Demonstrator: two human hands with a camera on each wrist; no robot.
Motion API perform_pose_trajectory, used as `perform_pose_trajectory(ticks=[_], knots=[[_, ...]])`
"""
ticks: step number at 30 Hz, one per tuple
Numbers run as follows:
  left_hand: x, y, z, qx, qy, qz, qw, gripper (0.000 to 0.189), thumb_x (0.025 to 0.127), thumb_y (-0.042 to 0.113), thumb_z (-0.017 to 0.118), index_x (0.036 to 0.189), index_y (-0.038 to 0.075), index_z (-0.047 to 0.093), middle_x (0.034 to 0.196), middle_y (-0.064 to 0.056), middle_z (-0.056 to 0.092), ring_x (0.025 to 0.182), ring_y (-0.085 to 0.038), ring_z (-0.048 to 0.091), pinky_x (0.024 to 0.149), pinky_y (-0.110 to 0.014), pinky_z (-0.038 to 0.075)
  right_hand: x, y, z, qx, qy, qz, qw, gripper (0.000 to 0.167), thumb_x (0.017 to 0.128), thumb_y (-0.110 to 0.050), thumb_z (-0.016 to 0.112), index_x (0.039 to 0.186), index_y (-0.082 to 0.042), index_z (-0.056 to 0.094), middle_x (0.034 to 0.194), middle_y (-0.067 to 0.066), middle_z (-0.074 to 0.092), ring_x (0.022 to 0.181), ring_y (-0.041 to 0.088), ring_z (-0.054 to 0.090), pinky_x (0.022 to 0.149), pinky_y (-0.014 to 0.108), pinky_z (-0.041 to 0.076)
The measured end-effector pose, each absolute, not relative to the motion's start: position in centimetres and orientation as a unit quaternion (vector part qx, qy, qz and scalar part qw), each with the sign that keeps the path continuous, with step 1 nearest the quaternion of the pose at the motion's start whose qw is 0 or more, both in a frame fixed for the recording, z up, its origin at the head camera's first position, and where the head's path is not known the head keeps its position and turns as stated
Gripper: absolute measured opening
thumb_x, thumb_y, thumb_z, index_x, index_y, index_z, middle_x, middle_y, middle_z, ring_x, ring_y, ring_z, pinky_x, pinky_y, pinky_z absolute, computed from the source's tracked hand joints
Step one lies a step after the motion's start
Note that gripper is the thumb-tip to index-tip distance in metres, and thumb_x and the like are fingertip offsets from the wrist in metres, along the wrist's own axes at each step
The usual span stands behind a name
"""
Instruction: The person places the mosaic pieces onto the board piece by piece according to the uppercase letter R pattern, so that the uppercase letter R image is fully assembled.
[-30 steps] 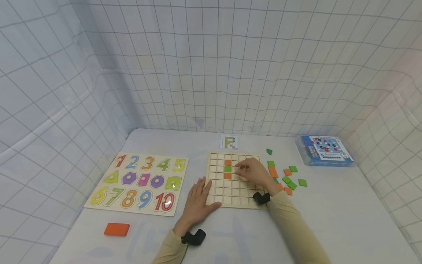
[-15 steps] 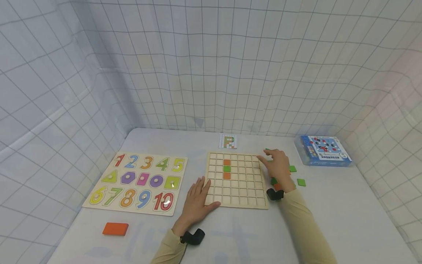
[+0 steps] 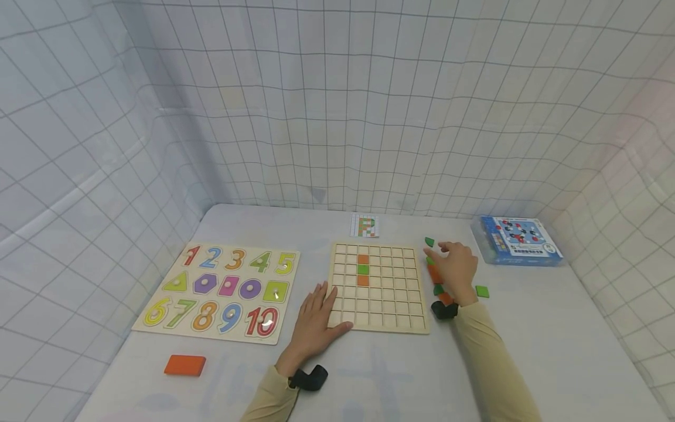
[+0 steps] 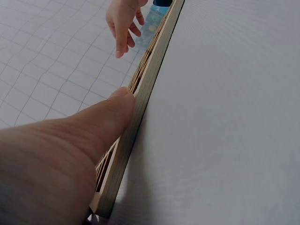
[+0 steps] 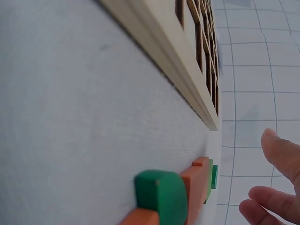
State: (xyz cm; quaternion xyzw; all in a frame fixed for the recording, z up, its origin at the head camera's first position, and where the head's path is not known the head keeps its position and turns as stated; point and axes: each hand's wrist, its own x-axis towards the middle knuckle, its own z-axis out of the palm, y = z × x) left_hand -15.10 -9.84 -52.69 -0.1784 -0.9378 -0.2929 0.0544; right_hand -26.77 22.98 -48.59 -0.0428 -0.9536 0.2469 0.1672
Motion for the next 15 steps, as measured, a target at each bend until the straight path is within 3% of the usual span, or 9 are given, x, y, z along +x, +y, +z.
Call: perform_pose_trajectory(ticks=[15], knots=[[-15.11,-9.82,-52.7,-0.174,-0.94,-0.29,0.044,0.083,0.086,0.05,0.062,0.145,0.0,0.034,0.152,-0.022,0.022,0.141,-0.035,0.011,0.113,-0.048,0.01,-27.24,22.54,-48.37,-0.085,-0.975,0.194,0.063,0.059,0.083,-0.051,0.067,0.111,0.001,0.066,0.1,0.016,0.065,0.094,0.039,0.053,0.083,0.058,0.037]])
